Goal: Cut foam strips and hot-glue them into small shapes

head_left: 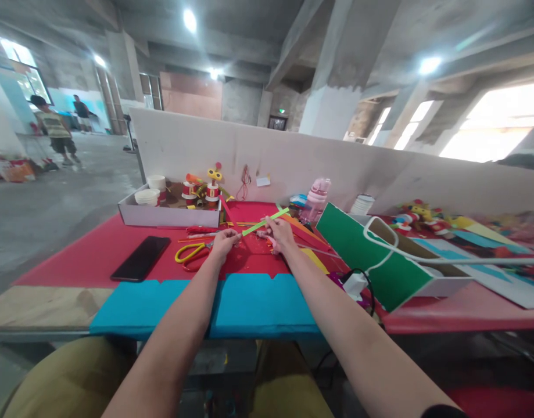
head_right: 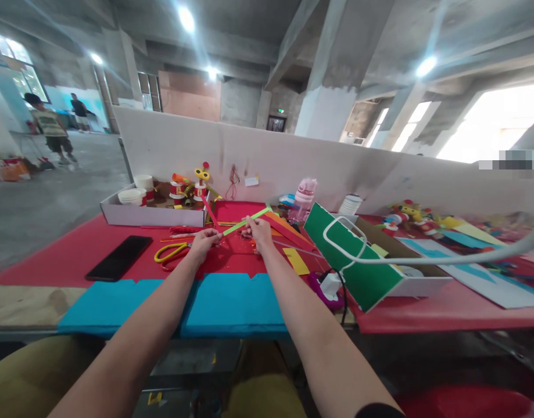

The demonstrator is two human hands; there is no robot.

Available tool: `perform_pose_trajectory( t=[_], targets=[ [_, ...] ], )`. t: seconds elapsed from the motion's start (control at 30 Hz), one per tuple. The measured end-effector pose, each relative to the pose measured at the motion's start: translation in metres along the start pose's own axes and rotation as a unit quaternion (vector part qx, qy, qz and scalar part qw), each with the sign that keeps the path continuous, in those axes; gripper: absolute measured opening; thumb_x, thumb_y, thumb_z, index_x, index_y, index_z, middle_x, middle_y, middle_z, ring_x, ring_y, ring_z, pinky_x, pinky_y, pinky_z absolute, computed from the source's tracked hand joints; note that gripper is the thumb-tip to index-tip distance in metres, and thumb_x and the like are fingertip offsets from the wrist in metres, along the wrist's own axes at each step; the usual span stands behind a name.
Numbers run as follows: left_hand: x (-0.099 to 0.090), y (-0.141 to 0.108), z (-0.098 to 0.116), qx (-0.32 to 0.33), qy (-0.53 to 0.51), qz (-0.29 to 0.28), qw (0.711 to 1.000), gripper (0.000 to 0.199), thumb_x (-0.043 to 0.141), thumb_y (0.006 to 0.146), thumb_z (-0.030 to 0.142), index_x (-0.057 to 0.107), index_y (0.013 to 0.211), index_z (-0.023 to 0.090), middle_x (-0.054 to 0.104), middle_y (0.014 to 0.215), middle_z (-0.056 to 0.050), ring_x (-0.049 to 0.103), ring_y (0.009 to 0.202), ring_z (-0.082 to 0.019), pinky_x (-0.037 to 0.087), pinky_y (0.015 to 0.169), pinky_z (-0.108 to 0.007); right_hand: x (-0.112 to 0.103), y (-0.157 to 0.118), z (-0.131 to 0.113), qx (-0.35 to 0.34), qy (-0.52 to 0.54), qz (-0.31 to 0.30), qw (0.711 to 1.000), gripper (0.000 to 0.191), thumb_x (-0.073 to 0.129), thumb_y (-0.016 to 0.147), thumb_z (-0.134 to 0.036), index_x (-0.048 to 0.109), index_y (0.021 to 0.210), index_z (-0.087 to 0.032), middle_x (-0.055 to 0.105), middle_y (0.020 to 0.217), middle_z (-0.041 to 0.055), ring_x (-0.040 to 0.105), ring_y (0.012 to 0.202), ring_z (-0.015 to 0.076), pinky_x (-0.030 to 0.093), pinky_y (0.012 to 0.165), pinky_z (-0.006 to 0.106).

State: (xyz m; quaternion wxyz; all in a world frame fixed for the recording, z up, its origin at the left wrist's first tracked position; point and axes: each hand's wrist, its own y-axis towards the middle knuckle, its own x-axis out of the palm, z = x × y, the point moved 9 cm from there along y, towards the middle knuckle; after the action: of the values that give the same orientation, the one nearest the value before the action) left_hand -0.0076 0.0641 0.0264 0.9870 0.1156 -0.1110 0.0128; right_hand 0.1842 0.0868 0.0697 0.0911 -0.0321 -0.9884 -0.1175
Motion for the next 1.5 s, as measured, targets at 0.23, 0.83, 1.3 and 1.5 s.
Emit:
perform_pose_trajectory(
  t=[0.23,0.83,1.3,1.5],
  targets=[
    [-0.002,0.000,-0.002,-0.008,0.006,0.011,1.000,0.033,0.079,0.051,0.038,0.055,0.056,0.016,0.051,0.048,0.002,0.045,0.046,-0.009,0.036,0.048,-0.022,-0.066,0.031,-0.046,-0.065,0.037,0.111,0.991,0.030,0.071,0.070,-0.044,0.059,0.064,-0.017,0.045,0.043,-0.0076,0.045,0.039,0.0058,0.043,0.044,0.019],
    [0.011,0.002,-0.008,-0.012,0.022,-0.047,0.999,0.031,0.078,0.057,0.042,0.065,0.063,0.014,0.057,0.053,0.000,0.049,0.050,-0.010,0.037,0.052,-0.024,0.051,-0.032,0.064,-0.032,0.009,-0.027,0.999,0.035,0.067,0.067,-0.054,0.062,0.063,-0.019,0.055,0.052,-0.0040,0.051,0.052,0.0111,0.042,0.053,0.022],
    [-0.006,0.004,-0.002,-0.032,-0.123,0.026,0.992,0.029,0.083,0.055,0.033,0.065,0.062,0.012,0.050,0.047,0.003,0.043,0.045,-0.006,0.034,0.046,-0.020,0.048,-0.038,0.041,-0.110,-0.200,-0.075,0.971,0.037,0.050,0.082,-0.054,0.057,0.069,-0.020,0.065,0.065,0.0020,0.063,0.053,0.0160,0.044,0.049,0.025],
    [-0.033,0.009,0.003,-0.028,-0.220,0.092,0.971,0.025,0.082,0.058,0.023,0.067,0.074,0.009,0.054,0.051,0.003,0.046,0.046,-0.005,0.037,0.047,-0.018,0.030,-0.031,0.043,-0.096,-0.231,-0.071,0.966,0.040,0.055,0.077,-0.059,0.056,0.064,-0.021,0.067,0.067,0.0033,0.062,0.051,0.0164,0.045,0.046,0.026]
  ],
)
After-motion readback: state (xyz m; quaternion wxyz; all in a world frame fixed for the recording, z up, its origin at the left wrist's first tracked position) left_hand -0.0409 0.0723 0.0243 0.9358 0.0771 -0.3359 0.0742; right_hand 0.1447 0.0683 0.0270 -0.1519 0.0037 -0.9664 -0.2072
